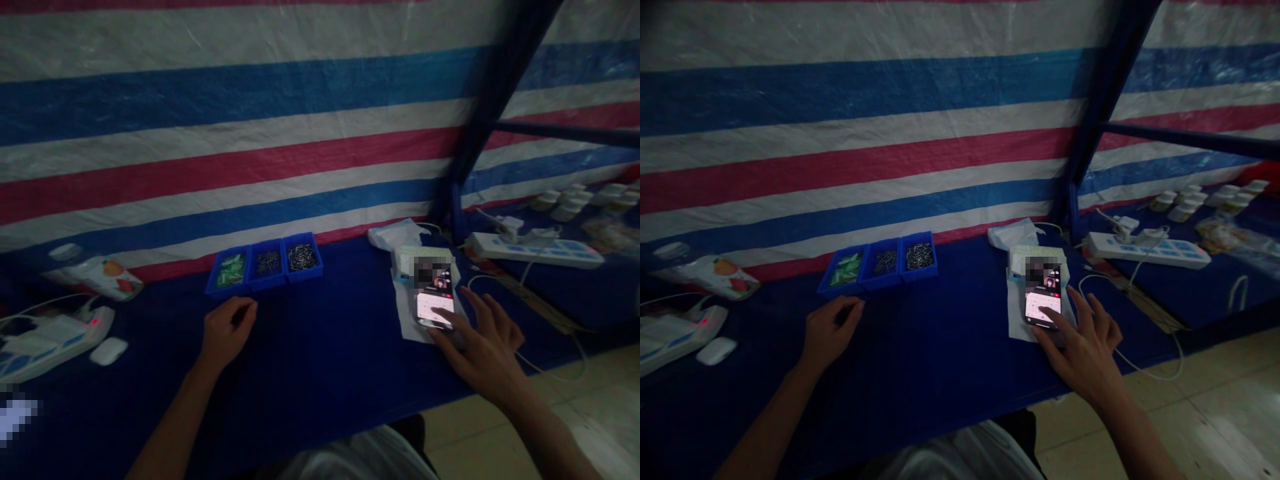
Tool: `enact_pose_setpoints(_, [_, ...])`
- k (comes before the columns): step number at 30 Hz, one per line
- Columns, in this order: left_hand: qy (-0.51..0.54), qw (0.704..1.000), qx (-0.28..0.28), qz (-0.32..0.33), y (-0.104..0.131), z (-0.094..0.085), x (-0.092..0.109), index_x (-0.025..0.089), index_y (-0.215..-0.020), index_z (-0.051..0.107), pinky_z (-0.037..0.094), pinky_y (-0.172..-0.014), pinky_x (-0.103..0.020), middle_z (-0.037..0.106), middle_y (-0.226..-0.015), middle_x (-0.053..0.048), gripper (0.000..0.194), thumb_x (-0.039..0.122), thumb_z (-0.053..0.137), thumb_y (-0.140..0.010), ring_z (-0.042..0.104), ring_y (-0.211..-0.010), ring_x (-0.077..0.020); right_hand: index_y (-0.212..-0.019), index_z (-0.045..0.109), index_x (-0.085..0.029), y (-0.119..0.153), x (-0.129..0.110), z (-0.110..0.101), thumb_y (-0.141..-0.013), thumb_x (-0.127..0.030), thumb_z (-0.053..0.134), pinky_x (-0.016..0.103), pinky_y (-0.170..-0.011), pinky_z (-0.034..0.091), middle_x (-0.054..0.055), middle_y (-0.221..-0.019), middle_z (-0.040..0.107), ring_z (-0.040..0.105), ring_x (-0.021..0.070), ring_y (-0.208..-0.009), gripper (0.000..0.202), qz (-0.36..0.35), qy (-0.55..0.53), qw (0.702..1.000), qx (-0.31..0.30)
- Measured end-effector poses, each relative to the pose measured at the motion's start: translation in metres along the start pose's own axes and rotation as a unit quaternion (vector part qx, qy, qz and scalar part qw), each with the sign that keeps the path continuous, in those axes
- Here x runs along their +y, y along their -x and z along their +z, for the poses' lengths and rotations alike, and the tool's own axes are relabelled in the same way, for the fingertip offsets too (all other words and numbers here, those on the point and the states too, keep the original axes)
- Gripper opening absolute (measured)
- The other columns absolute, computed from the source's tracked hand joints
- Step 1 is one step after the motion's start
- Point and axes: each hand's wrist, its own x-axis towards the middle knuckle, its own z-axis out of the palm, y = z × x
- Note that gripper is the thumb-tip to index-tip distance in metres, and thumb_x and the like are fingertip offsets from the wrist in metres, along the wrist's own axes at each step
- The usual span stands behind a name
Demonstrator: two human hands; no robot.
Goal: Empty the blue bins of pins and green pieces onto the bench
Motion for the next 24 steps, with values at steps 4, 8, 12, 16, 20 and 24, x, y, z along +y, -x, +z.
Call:
enact_pose_setpoints(4, [-0.002, 1.0, 0.0, -0.002, 0.0, 0.0, -0.001, 0.02, -0.076, 0.072, 0.052, -0.059, -0.026, 0.074, -0.07, -0.002, 0.026, 0.037, 0.056, -0.089, 0.067, -0.06, -0.0165, -0.119, 0.072, -0.028, 0.0, -0.002, -0.001, -0.095, -0.053, 0.049, 0.07, -0.104, 0.036, 0.015, -0.161, 0.034, 0.025, 0.047, -0.15, 0.042, 0.004, -0.009, 1.0, 0.003])
enact_pose_setpoints(8, [0.004, 1.0, -0.003, -0.008, 0.001, 0.0, -0.002, 0.021, -0.078, 0.072, 0.052, -0.059, -0.026, 0.074, -0.07, -0.001, 0.025, 0.037, 0.057, -0.088, 0.067, -0.06, -0.016, -0.106, 0.077, -0.028, 0.0, -0.003, -0.004, -0.095, -0.05, 0.05, 0.07, -0.105, 0.036, 0.013, -0.155, 0.045, 0.029, 0.0473, -0.148, 0.037, 0.018, -0.026, 0.999, 0.01])
enact_pose_setpoints(12, [0.005, 1.0, -0.008, -0.016, 0.001, 0.001, -0.001, 0.021, -0.077, 0.072, 0.052, -0.059, -0.026, 0.074, -0.07, -0.001, 0.026, 0.038, 0.056, -0.088, 0.066, -0.06, -0.016, -0.107, 0.077, -0.028, -0.003, -0.007, -0.006, -0.094, -0.048, 0.051, 0.071, -0.103, 0.036, 0.015, -0.154, 0.047, 0.032, 0.0505, -0.146, 0.035, 0.055, -0.023, 0.998, 0.031])
enact_pose_setpoints(16, [0.005, 1.0, -0.01, -0.008, 0.001, 0.002, -0.001, 0.021, -0.077, 0.071, 0.051, -0.058, -0.026, 0.074, -0.069, -0.001, 0.025, 0.038, 0.056, -0.088, 0.066, -0.059, -0.0159, -0.118, 0.071, -0.027, -0.008, -0.012, -0.004, -0.095, -0.052, 0.05, 0.071, -0.108, 0.031, 0.017, -0.155, 0.044, 0.029, 0.047, -0.148, 0.04, 0.048, -0.014, 0.998, 0.026])
enact_pose_setpoints(20, [0.005, 1.0, -0.008, -0.006, 0.0, 0.002, -0.001, 0.021, -0.076, 0.071, 0.052, -0.059, -0.026, 0.074, -0.07, -0.001, 0.025, 0.038, 0.056, -0.088, 0.067, -0.06, -0.0164, -0.124, 0.067, -0.025, -0.014, -0.017, 0.0, -0.094, -0.056, 0.049, 0.072, -0.107, 0.03, 0.018, -0.157, 0.038, 0.025, 0.0463, -0.149, 0.047, 0.047, -0.006, 0.999, 0.006])
enact_pose_setpoints(24, [0.001, 1.0, -0.017, -0.015, 0.0, 0.002, -0.001, 0.022, -0.076, 0.072, 0.052, -0.06, -0.027, 0.074, -0.07, -0.001, 0.026, 0.039, 0.056, -0.087, 0.067, -0.06, -0.0163, -0.128, 0.064, -0.022, -0.018, -0.023, 0.001, -0.093, -0.059, 0.047, 0.071, -0.107, 0.031, 0.02, -0.153, 0.039, 0.028, 0.0471, -0.147, 0.053, 0.049, -0.006, 0.999, -0.001])
